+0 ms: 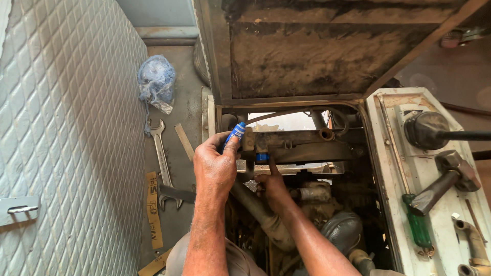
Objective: The person applies a substance from a blue tube to specific components within an engine assembly located inside a vehicle compartment, reaching in by hand to press the material onto the parts.
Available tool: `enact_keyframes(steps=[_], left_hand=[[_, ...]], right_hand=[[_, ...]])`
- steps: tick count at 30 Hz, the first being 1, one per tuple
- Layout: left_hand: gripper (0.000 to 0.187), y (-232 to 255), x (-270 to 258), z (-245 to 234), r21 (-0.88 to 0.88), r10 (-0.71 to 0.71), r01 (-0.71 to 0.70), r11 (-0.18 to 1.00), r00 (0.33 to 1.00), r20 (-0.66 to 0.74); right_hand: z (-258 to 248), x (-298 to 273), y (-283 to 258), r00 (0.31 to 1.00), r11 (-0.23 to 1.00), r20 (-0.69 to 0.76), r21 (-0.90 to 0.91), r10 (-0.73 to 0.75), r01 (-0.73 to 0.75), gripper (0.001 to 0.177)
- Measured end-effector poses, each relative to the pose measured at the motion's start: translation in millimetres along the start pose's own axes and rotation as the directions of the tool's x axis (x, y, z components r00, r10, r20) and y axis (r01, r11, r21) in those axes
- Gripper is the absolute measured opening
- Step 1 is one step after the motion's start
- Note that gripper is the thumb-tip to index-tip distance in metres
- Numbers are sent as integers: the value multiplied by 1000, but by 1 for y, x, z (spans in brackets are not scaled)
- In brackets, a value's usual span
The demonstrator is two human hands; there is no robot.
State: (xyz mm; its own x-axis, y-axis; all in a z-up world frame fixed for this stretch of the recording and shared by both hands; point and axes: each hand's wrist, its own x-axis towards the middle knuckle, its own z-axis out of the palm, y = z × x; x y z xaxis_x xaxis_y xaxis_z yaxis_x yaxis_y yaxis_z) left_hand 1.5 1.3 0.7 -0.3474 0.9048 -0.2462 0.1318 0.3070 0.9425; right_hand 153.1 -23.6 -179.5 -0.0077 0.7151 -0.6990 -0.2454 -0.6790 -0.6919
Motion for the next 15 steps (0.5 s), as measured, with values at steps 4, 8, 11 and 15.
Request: enact_keyframes(steps=[4,8,11,15], left_hand=[[27,1,0,0,37,-11,12,999,1000,-18],[27,2,0,0,9,-19,19,1000,1000,-8],[27,3,-1,-1,13,-24,25,1000,1000,-7],[28,3,-1,0,16,-18,18,1000,1000,-6]], right_hand=[[2,4,0,1000,998,3,-57,-26,26,103],[-5,14,-5,1000,988,0,-157,0,0,98],[-16,24,-6,998,986,36,-162,46,-40,96],[-27,30,1,1000,998,-2,-59,-5,5,84]])
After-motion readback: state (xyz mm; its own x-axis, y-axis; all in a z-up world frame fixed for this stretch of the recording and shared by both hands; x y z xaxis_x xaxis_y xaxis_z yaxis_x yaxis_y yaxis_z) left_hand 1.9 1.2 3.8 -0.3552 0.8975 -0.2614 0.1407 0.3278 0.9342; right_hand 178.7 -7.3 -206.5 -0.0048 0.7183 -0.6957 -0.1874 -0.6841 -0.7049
